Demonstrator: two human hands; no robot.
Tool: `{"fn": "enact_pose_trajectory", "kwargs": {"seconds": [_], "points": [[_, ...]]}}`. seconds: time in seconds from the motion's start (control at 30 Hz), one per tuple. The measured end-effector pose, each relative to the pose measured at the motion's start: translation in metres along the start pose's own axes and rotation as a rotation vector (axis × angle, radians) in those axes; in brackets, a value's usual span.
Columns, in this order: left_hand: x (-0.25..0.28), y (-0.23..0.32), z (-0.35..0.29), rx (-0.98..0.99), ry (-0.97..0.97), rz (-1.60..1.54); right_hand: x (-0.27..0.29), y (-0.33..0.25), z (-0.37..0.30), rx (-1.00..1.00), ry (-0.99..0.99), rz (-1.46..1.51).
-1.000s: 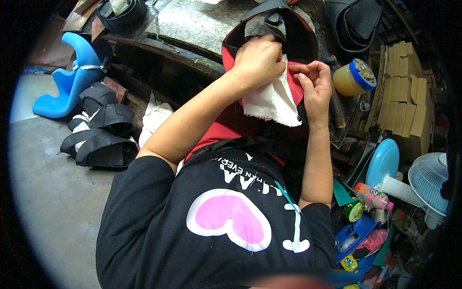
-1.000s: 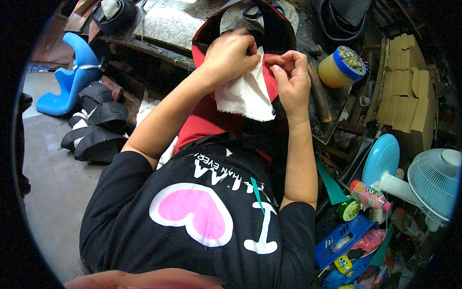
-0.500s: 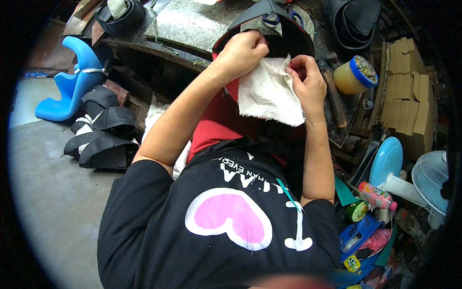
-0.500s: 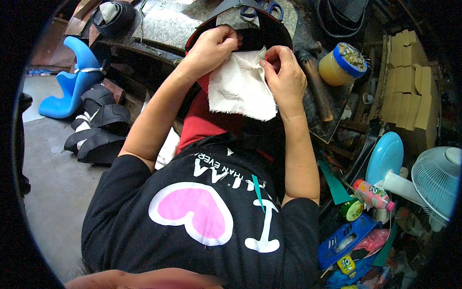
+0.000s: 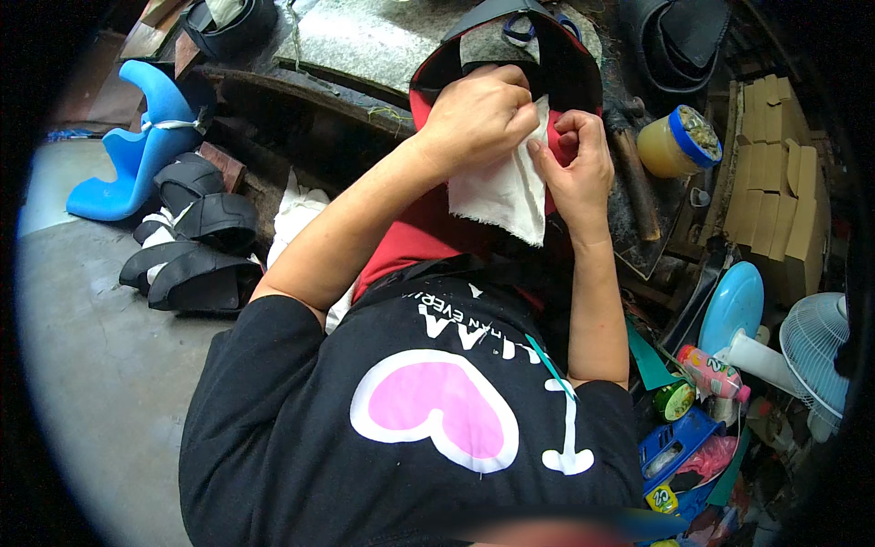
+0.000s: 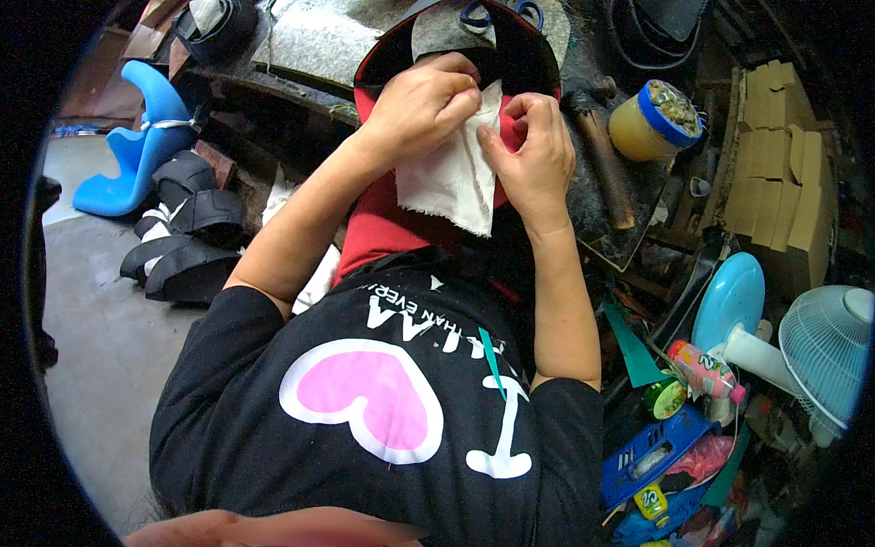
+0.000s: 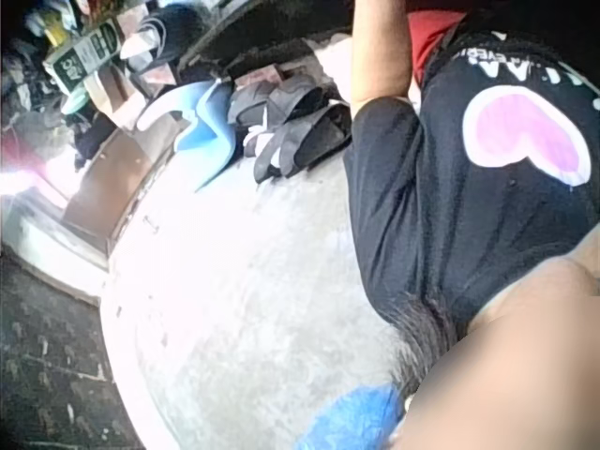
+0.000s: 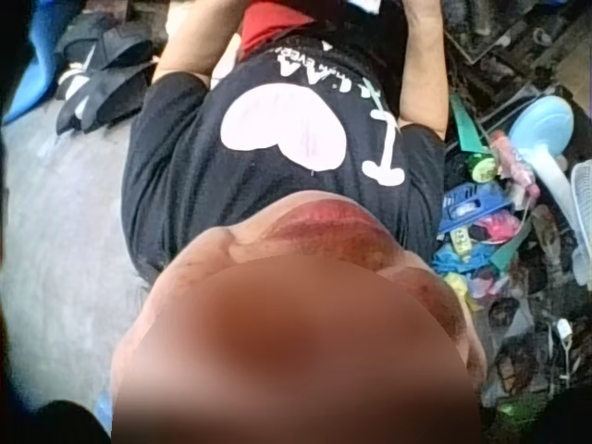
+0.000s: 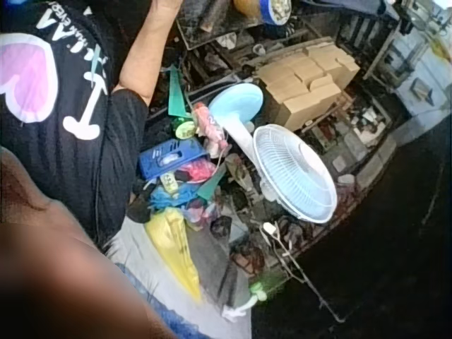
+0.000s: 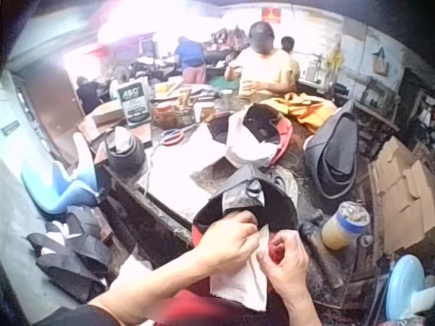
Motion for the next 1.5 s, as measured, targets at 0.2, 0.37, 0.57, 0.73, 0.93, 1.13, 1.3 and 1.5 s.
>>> {"fn": "enact_pose_trajectory", "kwargs": {"seconds": [0.2, 0.37, 0.57, 0.73, 0.93, 1.13, 1.3, 1.5], "points": [[-0.003, 0.009, 0.003, 0.001, 0.013, 0.134, 0.001, 0.006, 0.002, -0.046, -0.036, 0.241], [-0.004, 0.017, 0.002, -0.138, 0.042, 0.267, 0.001, 0.007, 0.0, -0.017, -0.051, 0.239], [0.007, -0.003, 0.004, 0.046, 0.138, 0.025, -0.001, 0.0, 0.004, 0.141, -0.092, 0.085], [0.006, -0.013, 0.0, 0.143, 0.057, -0.174, -0.002, -0.005, 0.004, 0.078, -0.06, 0.182], [-0.005, -0.015, 0.003, 0.241, -0.054, -0.357, -0.002, -0.002, 0.018, -0.23, -0.073, 0.507], [-0.001, 0.002, -0.002, 0.046, 0.088, -0.382, -0.003, 0.014, 0.038, -0.566, -0.176, 0.76], [-0.002, 0.0, -0.004, 0.09, 0.046, -0.486, -0.002, 0.015, 0.036, -0.565, -0.207, 0.889], [-0.006, -0.002, -0.004, 0.155, -0.046, -0.562, -0.003, 0.018, 0.035, -0.588, -0.184, 0.908]]}}
Point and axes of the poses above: each hand's wrist, its own z-axis towards the middle knuckle, its own x-axis out of the back of the hand, y = z × x, the point moved 5 cm from there along z, towards the middle knuckle, and after that the axes turned 11 degrees about z, right-handed, at the moved point
